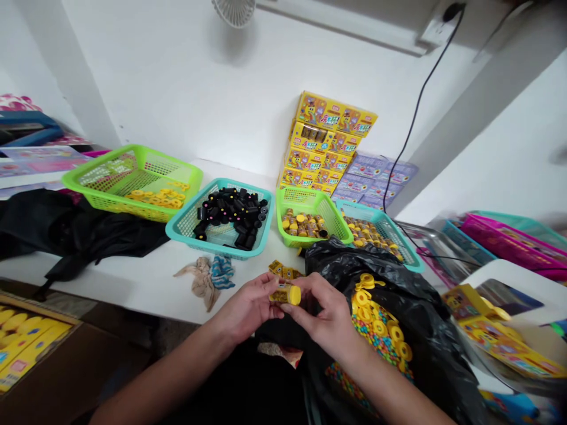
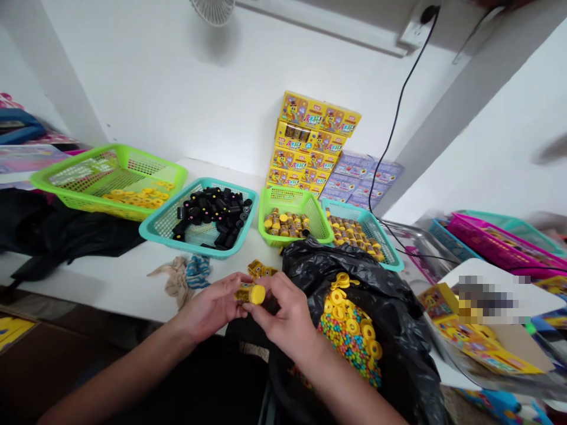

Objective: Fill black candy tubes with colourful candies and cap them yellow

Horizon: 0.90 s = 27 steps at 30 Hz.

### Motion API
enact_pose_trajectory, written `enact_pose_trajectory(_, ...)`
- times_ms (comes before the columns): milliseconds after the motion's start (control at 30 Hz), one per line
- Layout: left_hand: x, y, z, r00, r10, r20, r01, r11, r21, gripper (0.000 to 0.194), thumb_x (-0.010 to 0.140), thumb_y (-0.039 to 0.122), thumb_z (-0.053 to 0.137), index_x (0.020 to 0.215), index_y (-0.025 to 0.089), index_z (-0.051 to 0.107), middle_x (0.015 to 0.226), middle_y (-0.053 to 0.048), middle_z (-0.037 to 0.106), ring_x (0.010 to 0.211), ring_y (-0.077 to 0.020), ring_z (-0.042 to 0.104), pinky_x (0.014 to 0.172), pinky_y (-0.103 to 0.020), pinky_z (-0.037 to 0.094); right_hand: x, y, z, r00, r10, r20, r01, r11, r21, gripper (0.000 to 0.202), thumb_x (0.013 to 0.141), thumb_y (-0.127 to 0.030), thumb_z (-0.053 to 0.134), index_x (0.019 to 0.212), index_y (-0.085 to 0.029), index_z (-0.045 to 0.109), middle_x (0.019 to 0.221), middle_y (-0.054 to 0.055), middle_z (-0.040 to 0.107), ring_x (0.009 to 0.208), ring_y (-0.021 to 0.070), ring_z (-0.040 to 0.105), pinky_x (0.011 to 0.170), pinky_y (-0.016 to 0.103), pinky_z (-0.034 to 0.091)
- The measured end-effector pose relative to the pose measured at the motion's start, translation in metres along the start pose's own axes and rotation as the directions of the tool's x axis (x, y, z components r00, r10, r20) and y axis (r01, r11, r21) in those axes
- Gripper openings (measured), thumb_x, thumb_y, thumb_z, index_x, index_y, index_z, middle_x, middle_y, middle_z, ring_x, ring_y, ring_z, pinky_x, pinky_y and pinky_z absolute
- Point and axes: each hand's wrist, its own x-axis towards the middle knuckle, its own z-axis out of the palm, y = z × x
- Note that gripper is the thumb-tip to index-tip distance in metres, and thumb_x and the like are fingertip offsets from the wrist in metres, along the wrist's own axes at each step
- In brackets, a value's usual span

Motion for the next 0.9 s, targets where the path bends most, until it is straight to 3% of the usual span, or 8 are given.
enact_pose_trajectory(100, 0.002, 0.0, 0.001, 0.999, -0.02, -0.034, 0.018, 0.999, -0.044, 0.024, 0.07, 0.024, 0.08, 0.082, 0.013, 0.063, 0.08, -0.006, 0.067, 0.068, -0.0138, 0.063, 0.058, -0.023, 0.05, -0.002, 0.0, 0.0, 0.993, -0.118, 0.026, 0.12, 0.988, -0.094, 0.029, 0.083, -0.021, 0.068, 0.111, -0.022, 0.061, 0.088, 0.004, 0.063, 0.077, 0.0172, 0.06, 0.066, 0.028, 0.049)
enact_pose_trajectory(233, 0.003, 0.0, 0.003, 0.997, 0.036, -0.067, -0.038, 0.999, -0.034, 0.028, 0.064, 0.016, 0.082, 0.085, 0.013, 0.064, 0.081, -0.006, 0.068, 0.073, -0.0164, 0.065, 0.063, -0.024, 0.051, -0.003, -0.002, 0.002, 0.998, -0.059, 0.009, 0.06, 0.99, -0.127, 0.023, 0.083, -0.025, 0.069, 0.105, -0.022, 0.061, 0.081, 0.002, 0.061, 0.071, 0.0158, 0.059, 0.065, 0.028, 0.05)
enact_pose_trajectory(433, 0.005, -0.007, 0.006, 0.997, -0.044, -0.065, 0.034, 0.988, -0.149, 0.02, 0.082, 0.028, 0.07, 0.093, 0.011, 0.067, 0.088, -0.008, 0.069, 0.072, -0.0145, 0.064, 0.063, -0.023, 0.051, -0.004, -0.001, 0.004, 0.982, -0.187, 0.003, 0.183, 0.957, -0.224, 0.029, 0.085, -0.018, 0.065, 0.113, -0.023, 0.058, 0.088, 0.005, 0.062, 0.08, 0.0186, 0.06, 0.069, 0.032, 0.052)
enact_pose_trajectory(633, 0.005, -0.004, 0.01, 0.992, -0.045, -0.114, 0.026, 0.986, -0.163, 0.015, 0.082, 0.017, 0.068, 0.094, 0.009, 0.069, 0.085, -0.007, 0.069, 0.071, -0.0128, 0.064, 0.064, -0.022, 0.051, -0.004, 0.002, 0.003, 0.992, -0.121, -0.028, 0.117, 0.986, -0.12, 0.027, 0.089, -0.019, 0.063, 0.115, -0.023, 0.06, 0.088, 0.005, 0.063, 0.079, 0.0175, 0.061, 0.069, 0.03, 0.053)
enact_pose_trajectory(900, 0.011, -0.003, 0.011, 0.975, -0.106, -0.195, 0.051, 0.963, -0.266, 0.009, 0.087, 0.013, 0.061, 0.093, 0.009, 0.067, 0.083, -0.006, 0.07, 0.066, -0.0108, 0.064, 0.06, -0.02, 0.049, -0.002, 0.007, 0.008, 0.981, -0.183, -0.055, 0.167, 0.96, -0.223, 0.023, 0.089, -0.018, 0.061, 0.112, -0.021, 0.063, 0.09, 0.008, 0.065, 0.082, 0.019, 0.063, 0.072, 0.031, 0.055)
